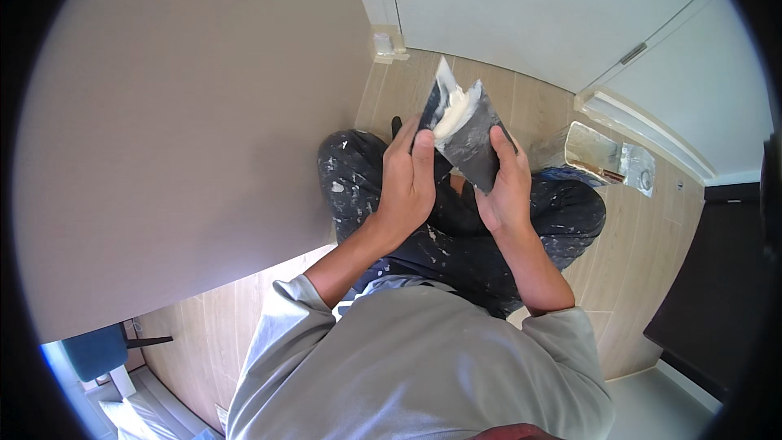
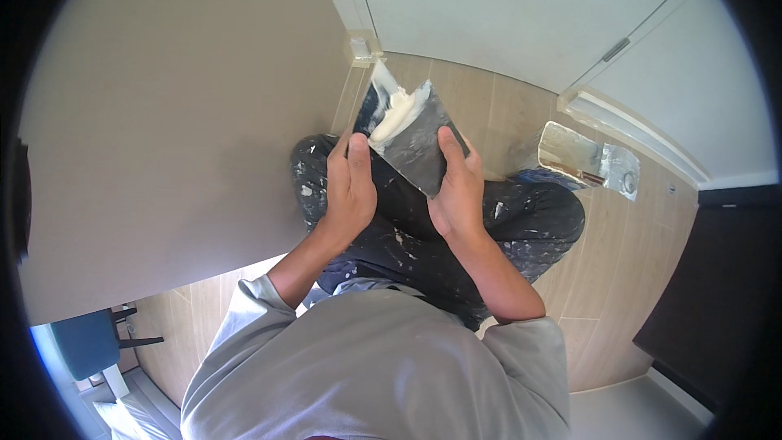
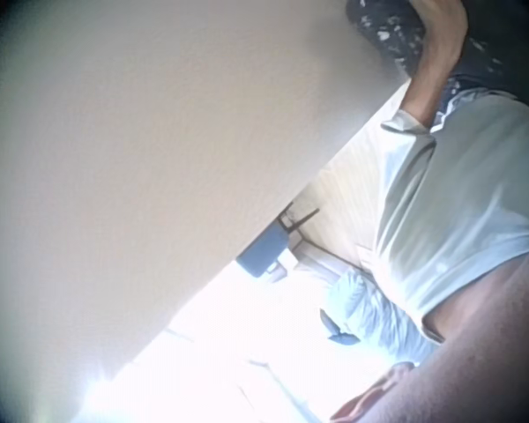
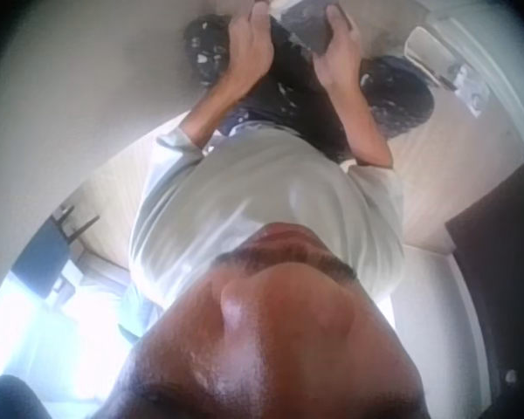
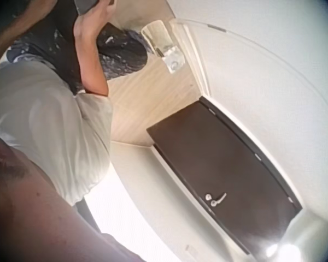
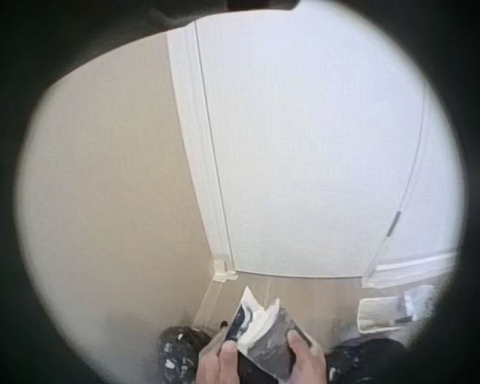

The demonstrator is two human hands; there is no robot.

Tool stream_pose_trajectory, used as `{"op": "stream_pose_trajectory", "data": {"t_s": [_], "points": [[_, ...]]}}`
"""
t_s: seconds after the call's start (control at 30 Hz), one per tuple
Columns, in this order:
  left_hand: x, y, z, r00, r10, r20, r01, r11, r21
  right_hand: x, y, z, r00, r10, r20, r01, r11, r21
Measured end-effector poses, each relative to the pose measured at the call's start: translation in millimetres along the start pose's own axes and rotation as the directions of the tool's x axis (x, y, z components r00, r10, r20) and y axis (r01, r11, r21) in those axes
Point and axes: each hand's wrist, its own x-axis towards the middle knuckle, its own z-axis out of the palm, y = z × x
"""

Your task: The person sits on the floor and uses a putty knife to apply a white sealant along the base of a wall and the edge of a door frame. They repeatedly scoop the material from a container and smooth it into the corner and along the trim.

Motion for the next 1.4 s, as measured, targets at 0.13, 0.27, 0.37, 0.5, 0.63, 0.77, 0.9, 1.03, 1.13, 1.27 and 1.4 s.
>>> {"op": "stream_pose_trajectory", "data": {"t_s": [0.13,0.27,0.37,0.5,0.63,0.77,0.9,1.03,1.13,1.27,1.4], "points": [[-9.9,4.0,-1.8,0.991,-0.048,0.129,0.044,0.998,0.036,4.1,-5.7,-3.2,0.999,-0.027,-0.023,0.028,0.999,0.027],[-24.1,-3.8,-16.5,0.951,-0.169,0.261,0.16,0.986,0.053,3.7,-20.8,-12.3,0.998,-0.061,0.035,0.058,0.995,0.083],[-31.0,-13.3,-27.7,0.819,-0.55,0.162,0.57,0.811,-0.132,-2.9,-34.4,-17.4,0.978,-0.116,0.175,0.093,0.986,0.138],[-12.6,-12.7,-20.4,0.598,-0.675,0.433,0.622,0.051,-0.781,-21.5,-40.7,-28.0,0.887,-0.319,0.334,0.33,0.944,0.024],[-6.2,-7.1,-16.5,0.551,-0.587,0.593,0.682,-0.093,-0.726,-21.5,-59.0,-9.7,0.21,-0.3,0.931,0.975,0.136,-0.176],[-1.1,6.6,-7.6,0.566,-0.583,0.583,0.684,-0.063,-0.727,-19.0,-58.0,5.9,-0.09,-0.102,0.991,0.988,-0.132,0.076],[2.5,14.3,-7.6,0.646,-0.572,0.505,0.633,0.031,-0.774,2.0,-79.5,-0.1,0.057,0.027,0.998,0.962,-0.267,-0.048],[3.8,12.8,-8.2,0.651,-0.599,0.466,0.64,0.103,-0.761,16.5,-100.7,-4.1,0.128,0.157,0.979,0.913,-0.403,-0.055],[3.9,6.1,-10.2,0.67,-0.568,0.478,0.648,0.134,-0.75,19.5,-119.1,2.5,0.198,0.238,0.951,0.875,-0.48,-0.062],[8.5,10.0,-14.5,0.664,-0.611,0.43,0.647,0.182,-0.74,20.0,-144.0,11.2,0.244,0.341,0.908,0.797,-0.604,0.012],[20.3,14.0,-25.5,0.693,-0.608,0.388,0.658,0.314,-0.685,13.9,-163.5,29.3,0.283,0.387,0.878,0.756,-0.653,0.044]]}}
